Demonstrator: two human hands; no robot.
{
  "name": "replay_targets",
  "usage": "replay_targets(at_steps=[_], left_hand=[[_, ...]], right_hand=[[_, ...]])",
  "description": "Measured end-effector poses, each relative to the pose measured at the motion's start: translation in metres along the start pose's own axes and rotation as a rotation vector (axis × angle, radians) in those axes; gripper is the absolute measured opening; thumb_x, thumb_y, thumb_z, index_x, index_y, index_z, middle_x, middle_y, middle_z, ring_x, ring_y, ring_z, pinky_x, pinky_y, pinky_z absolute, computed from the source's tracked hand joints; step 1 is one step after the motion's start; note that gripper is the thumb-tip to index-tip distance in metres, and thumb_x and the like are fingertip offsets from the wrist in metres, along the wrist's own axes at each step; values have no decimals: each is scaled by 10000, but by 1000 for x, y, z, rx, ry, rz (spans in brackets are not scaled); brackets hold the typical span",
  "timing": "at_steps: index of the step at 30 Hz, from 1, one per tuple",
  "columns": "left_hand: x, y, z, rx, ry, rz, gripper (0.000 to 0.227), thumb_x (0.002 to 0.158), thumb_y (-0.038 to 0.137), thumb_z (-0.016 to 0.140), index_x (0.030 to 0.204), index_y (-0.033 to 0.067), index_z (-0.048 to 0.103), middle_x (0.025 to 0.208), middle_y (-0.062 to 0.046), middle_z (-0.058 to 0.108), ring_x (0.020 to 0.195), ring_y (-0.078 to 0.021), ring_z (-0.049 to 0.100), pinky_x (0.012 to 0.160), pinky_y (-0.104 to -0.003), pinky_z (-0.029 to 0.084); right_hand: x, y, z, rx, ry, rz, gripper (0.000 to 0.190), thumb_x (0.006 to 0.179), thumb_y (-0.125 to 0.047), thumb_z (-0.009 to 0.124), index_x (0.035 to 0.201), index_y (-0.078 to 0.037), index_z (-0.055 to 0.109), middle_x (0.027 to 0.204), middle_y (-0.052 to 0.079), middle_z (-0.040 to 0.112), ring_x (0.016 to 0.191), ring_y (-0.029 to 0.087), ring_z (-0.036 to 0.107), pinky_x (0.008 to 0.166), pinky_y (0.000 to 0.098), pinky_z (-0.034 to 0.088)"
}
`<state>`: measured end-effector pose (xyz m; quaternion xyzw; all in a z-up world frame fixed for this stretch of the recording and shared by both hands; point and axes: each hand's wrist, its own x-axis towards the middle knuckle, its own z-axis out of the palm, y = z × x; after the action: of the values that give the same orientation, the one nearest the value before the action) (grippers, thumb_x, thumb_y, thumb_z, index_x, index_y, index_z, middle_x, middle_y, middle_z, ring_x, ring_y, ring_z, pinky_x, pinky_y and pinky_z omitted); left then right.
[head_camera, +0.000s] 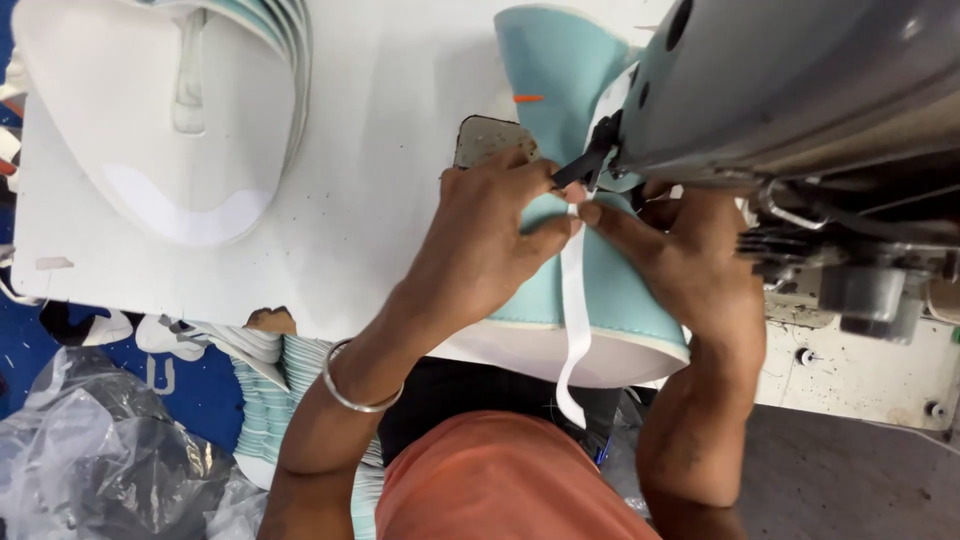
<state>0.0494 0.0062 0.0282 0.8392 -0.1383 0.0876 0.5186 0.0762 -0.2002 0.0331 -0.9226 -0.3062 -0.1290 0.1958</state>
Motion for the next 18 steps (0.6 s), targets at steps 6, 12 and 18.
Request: replay_targets(at_steps=[6, 12, 18], left_hand=[[18, 8, -9, -56, -130, -248, 240, 854, 163, 810, 1070, 77, 748, 919, -92, 615, 809, -241, 638, 747, -388, 500], [13, -6, -3, -76, -74, -178, 202, 852, 151, 829, 1011, 59, 747, 906, -77, 587, 819, -212, 597, 733, -383, 480], [18, -4, -4, -78, -93, -249, 203, 830, 162, 841, 985, 67, 751, 873, -68, 562, 761, -204, 563, 672, -386, 460]], right_hand=[[22, -16, -15, 590, -168, 706, 243, 888, -230, 847, 1011, -43, 751, 774, 22, 684, 632, 119, 519, 544, 312, 401], [18, -11, -7, 648, -61, 551, 220, 922, -192, 842, 1031, -25, 749, 855, -8, 723, 708, 70, 594, 611, 261, 471], [15, 3, -6, 615, -154, 652, 226, 886, -181, 868, 1011, -36, 749, 808, 45, 699, 645, 117, 540, 552, 285, 401]])
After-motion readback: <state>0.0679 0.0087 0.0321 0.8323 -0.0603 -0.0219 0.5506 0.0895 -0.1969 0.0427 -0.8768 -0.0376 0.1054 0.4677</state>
